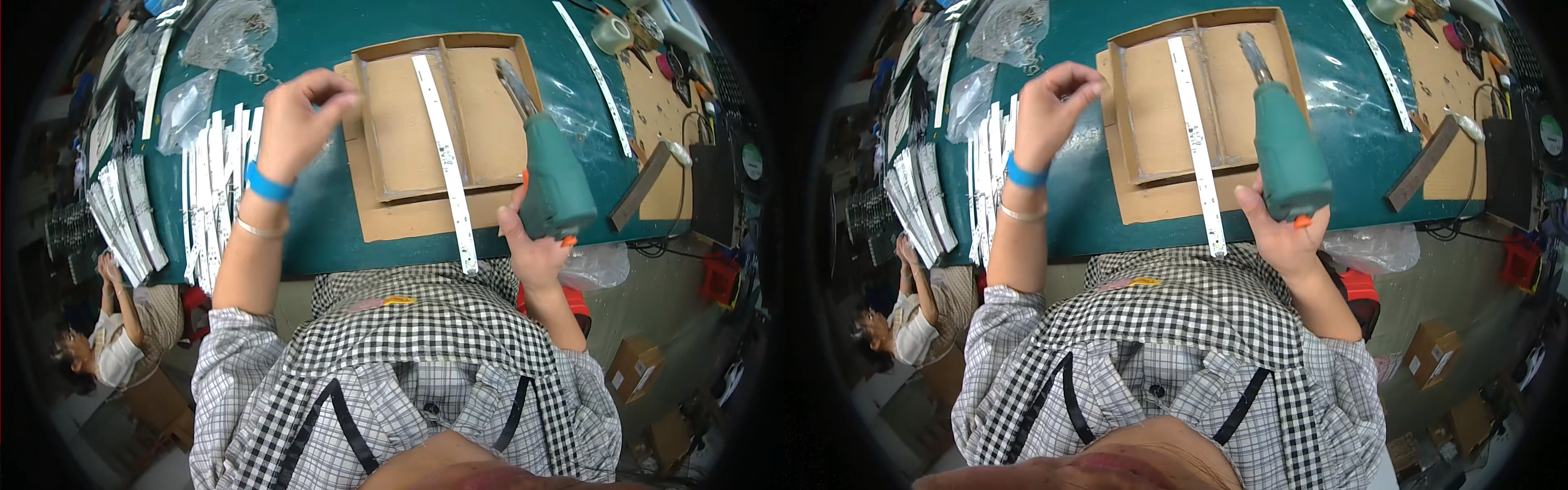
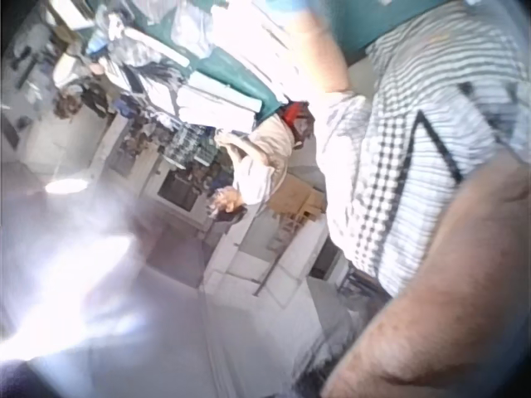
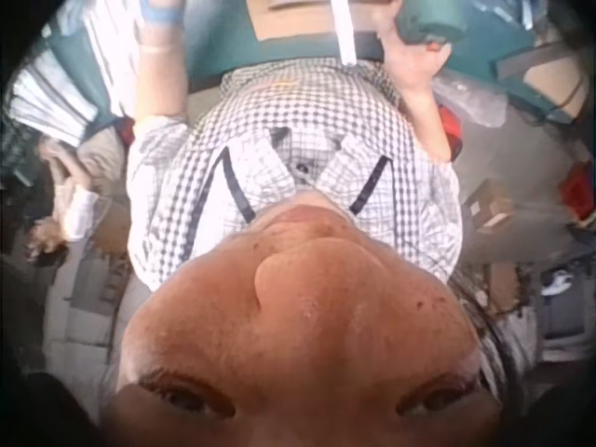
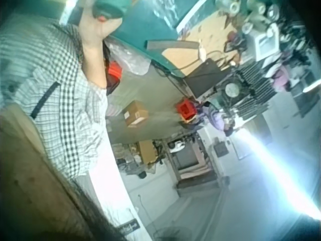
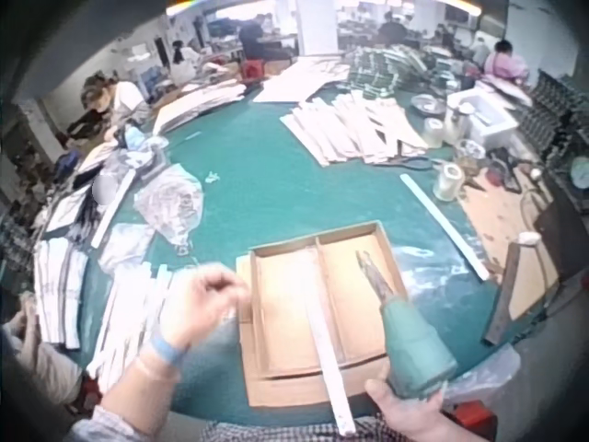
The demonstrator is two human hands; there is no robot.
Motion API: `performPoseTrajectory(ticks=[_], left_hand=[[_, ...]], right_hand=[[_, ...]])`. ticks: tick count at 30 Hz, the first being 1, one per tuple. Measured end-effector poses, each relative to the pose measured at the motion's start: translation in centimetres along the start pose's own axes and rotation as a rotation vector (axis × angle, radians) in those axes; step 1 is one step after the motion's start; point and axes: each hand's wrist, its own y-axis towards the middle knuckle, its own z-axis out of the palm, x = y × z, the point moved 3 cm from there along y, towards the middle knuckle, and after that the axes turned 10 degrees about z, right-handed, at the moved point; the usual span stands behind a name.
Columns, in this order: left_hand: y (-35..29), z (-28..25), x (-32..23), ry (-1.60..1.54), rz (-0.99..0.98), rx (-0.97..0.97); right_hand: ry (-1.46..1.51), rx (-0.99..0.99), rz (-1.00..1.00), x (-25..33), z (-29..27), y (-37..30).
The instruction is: The person attaches small metal connectors onto LED light strips by hand and solders them in place using an electric soldering gun.
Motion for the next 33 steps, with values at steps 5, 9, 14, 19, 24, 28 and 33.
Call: performPoseTrajectory(ticks=[5,9,14,19,24,28,33], left_hand=[[-3.5,5.7,-6.1,-0.953,-0.229,0.208],[-4.1,7.7,-6.2,-1.105,-0.201,0.265],[-4.3,8.2,-6.2,-1.096,-0.218,0.247],[-4.7,8.1,-6.5,-1.038,-0.209,0.221],[-5.4,7.7,-6.5,-0.896,-0.174,0.184],[-5.8,7.7,-6.2,-0.920,-0.072,0.151],[-5.6,7.6,-6.0,-0.940,-0.068,0.200]], right_hand=[[0.125,0.080,0.129,1.7,1.8,1.6],[0.176,0.113,0.152,2.1,2.9,2.3],[0.167,0.119,0.130,2.3,3.0,2.4],[0.199,0.104,0.116,2.2,2.8,2.6],[0.008,0.152,-0.012,1.9,2.5,2.6],[0.046,0.156,0.012,1.9,2.6,2.5],[0.104,0.173,0.029,1.8,2.7,2.4]])
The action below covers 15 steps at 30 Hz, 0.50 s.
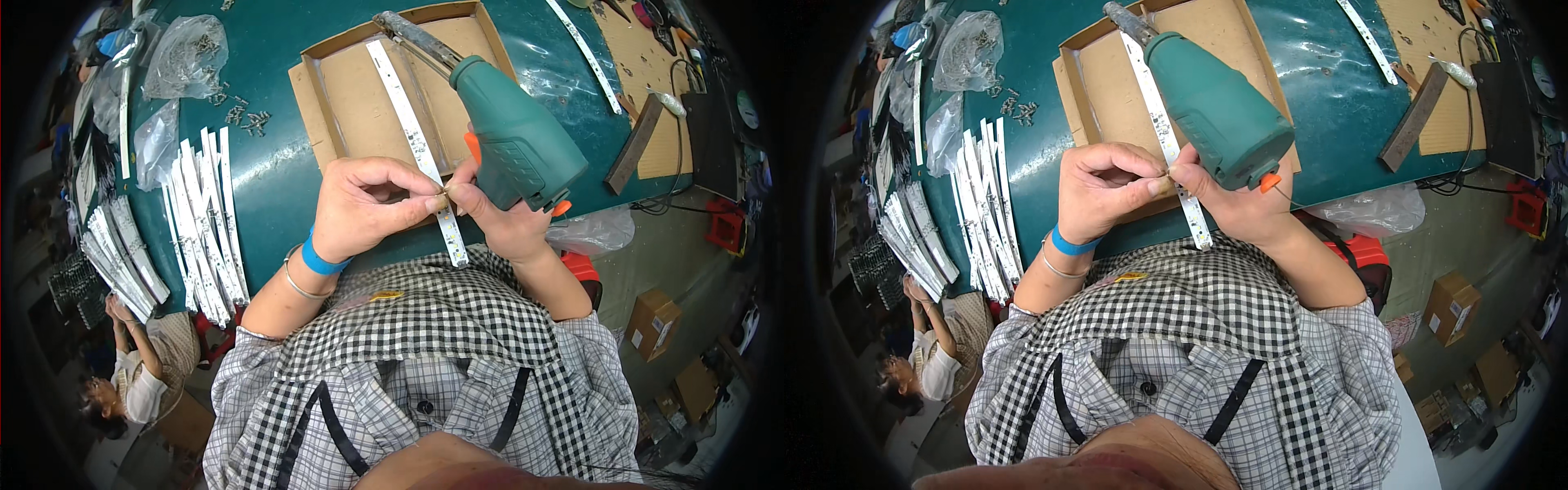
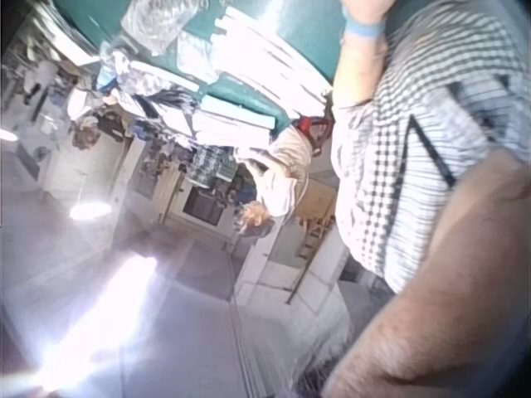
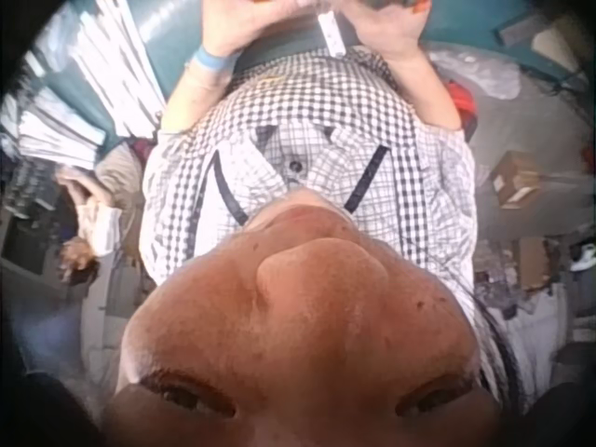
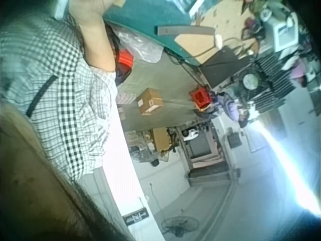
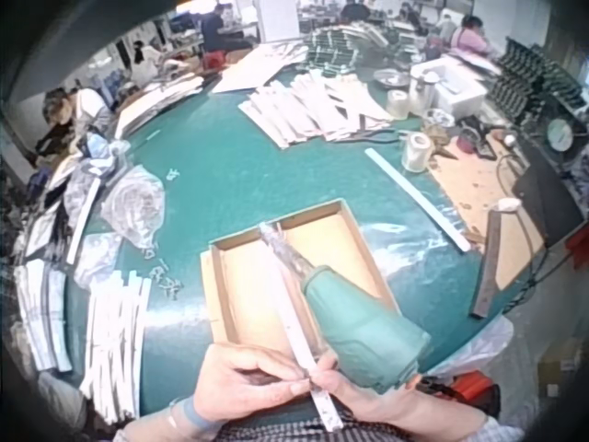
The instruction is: The person attaches small metal connectors onto LED light strips by hand and solders them in place using an electric soldering gun.
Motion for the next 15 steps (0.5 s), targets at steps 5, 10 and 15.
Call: performPoseTrajectory(ticks=[5,10,15], left_hand=[[0.05,-0.20,0.35,-0.057,-0.109,-0.020],[0.19,-0.12,0.45,-0.038,-0.125,-0.042],[0.50,-0.39,0.11,0.052,-0.113,-0.020]], right_hand=[[0.104,0.003,0.057,-0.10,0.38,0.02],[0.031,-0.009,0.012,-0.58,0.30,0.26],[0.052,-0.013,0.048,-0.53,0.35,0.20]])
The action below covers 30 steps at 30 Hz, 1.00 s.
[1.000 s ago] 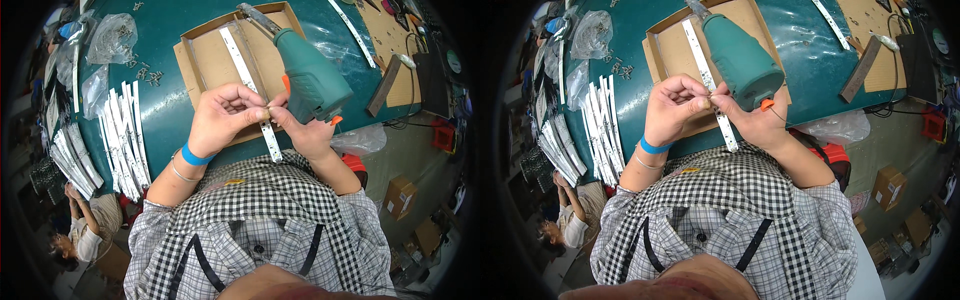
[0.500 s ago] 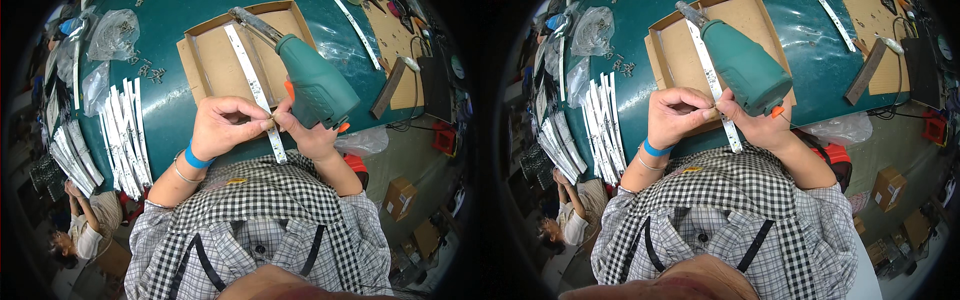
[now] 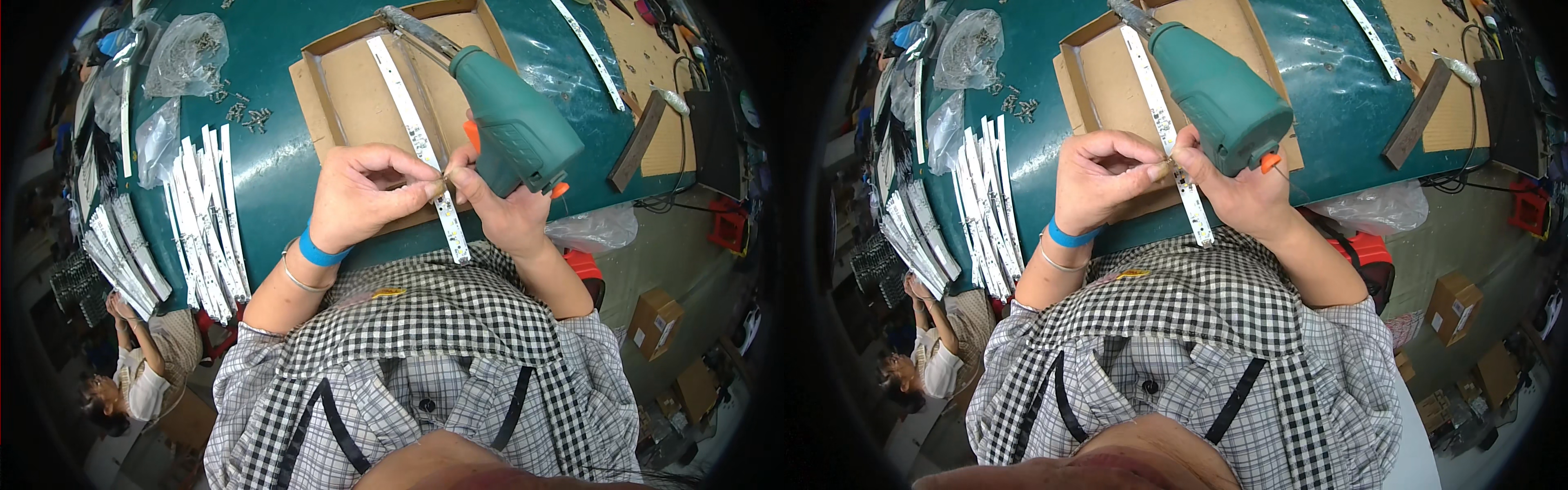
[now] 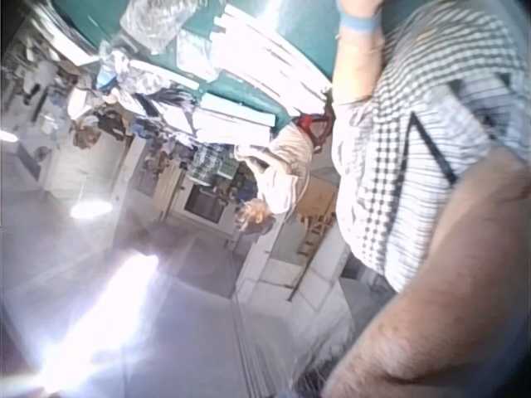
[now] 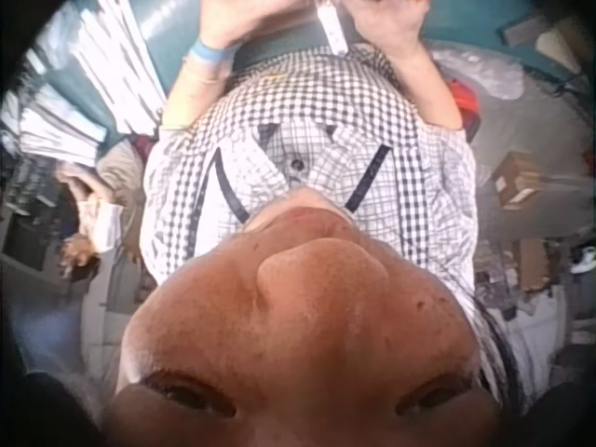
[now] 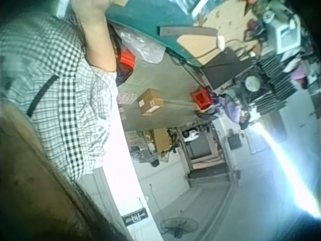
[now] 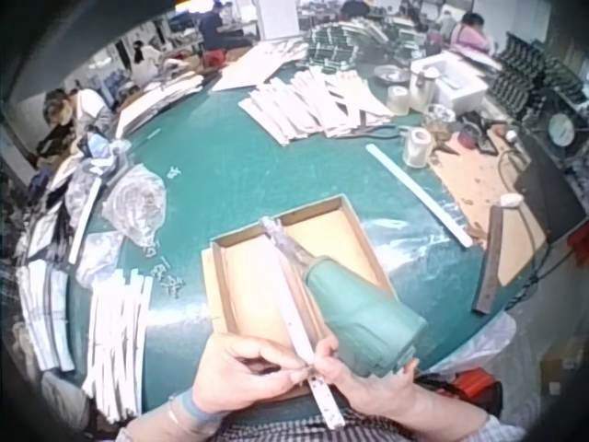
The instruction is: The person attaches small metal connectors onto LED light strips by hand and solders them in place using an electric soldering gun.
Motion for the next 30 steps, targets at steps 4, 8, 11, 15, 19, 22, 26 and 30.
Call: performPoseTrajectory(ticks=[4,8,11,15,19,22,26,30], left_hand=[[0.9,-1.2,-0.8,0.254,0.046,-0.063],[2.2,-2.7,-0.3,0.670,0.121,-0.134],[2.9,-2.6,0.0,0.800,0.228,-0.123],[3.2,-2.5,0.4,0.933,0.336,-0.086],[3.4,-2.5,0.3,0.952,0.326,-0.069],[3.4,-2.5,0.3,0.970,0.333,-0.047],[3.2,-2.3,0.3,1.006,0.406,-0.022],[3.2,-2.1,0.5,1.105,0.545,0.061]], right_hand=[[0.053,-0.046,0.099,0.1,-0.5,0.1],[0.000,-0.089,0.134,0.6,-1.4,-0.4],[-0.022,-0.091,0.130,0.9,-2.1,-1.1],[0.004,-0.108,0.140,1.1,-3.0,-1.8],[-0.021,-0.163,0.174,0.9,-4.1,-2.7],[-0.023,-0.175,0.132,1.0,-4.6,-2.9],[-0.072,-0.192,0.128,1.4,-4.9,-3.4],[-0.009,-0.171,0.132,1.4,-5.2,-3.6]])
